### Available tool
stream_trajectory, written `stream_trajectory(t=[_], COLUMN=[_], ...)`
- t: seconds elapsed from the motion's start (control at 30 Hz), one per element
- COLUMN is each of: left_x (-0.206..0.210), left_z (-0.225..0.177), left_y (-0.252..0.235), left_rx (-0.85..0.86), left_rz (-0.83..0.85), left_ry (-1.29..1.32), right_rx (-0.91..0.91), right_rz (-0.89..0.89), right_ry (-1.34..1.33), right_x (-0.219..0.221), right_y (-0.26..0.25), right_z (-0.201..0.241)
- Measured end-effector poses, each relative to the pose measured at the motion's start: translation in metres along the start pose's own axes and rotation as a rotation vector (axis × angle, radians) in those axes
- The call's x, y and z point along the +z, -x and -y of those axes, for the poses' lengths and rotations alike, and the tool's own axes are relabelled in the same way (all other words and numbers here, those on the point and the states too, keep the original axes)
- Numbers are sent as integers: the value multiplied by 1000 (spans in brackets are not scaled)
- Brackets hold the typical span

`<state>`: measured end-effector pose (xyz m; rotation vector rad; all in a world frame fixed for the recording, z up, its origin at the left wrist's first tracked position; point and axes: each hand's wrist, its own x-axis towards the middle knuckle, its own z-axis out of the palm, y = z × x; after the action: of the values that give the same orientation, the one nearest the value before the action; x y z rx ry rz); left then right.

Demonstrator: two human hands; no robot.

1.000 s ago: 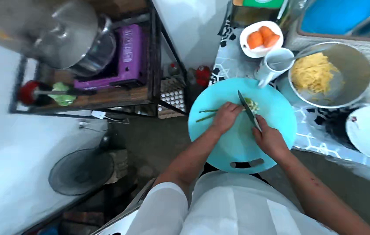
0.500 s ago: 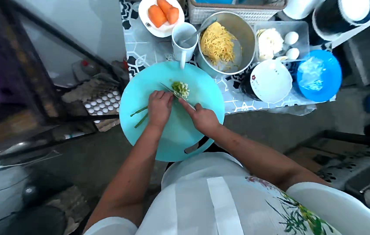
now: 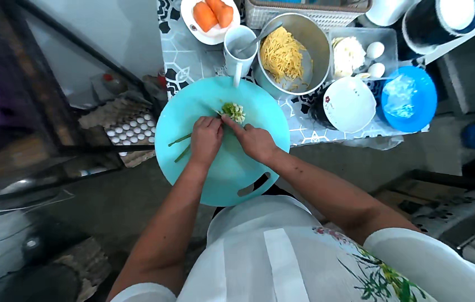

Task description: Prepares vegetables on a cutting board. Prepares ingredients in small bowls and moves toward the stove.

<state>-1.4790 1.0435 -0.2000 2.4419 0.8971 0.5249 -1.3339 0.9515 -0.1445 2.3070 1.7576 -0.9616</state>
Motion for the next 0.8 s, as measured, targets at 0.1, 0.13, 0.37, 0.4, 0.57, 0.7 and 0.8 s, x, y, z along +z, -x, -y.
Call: stream_trajectory(t=[0.1, 0.13, 0.37, 0.4, 0.57, 0.7, 0.8], left_x=[-2, -1, 16, 17, 17, 19, 20], left_z=[-3, -4, 5, 6, 4, 8, 9], left_y=[-1, 0, 4, 5, 2, 2, 2], left_rx=[-31, -32, 17, 17, 44, 51, 33], left_rz=[-10, -21, -127, -132, -146, -200, -199], left_ry=[31, 36, 28, 30, 26, 19, 37], right_rx=[-35, -44, -153, -120, 131, 156, 124], right_rz=[-49, -93, -731, -753, -468, -466, -518], right_ry=[-59, -60, -101, -103, -177, -190, -161], right_x=[-5, -3, -34, -48, -100, -96, -92], right_y=[-1, 2, -31, -45, -94, -107, -103], right_z=[-6, -8, -6, -4, 0, 2, -4])
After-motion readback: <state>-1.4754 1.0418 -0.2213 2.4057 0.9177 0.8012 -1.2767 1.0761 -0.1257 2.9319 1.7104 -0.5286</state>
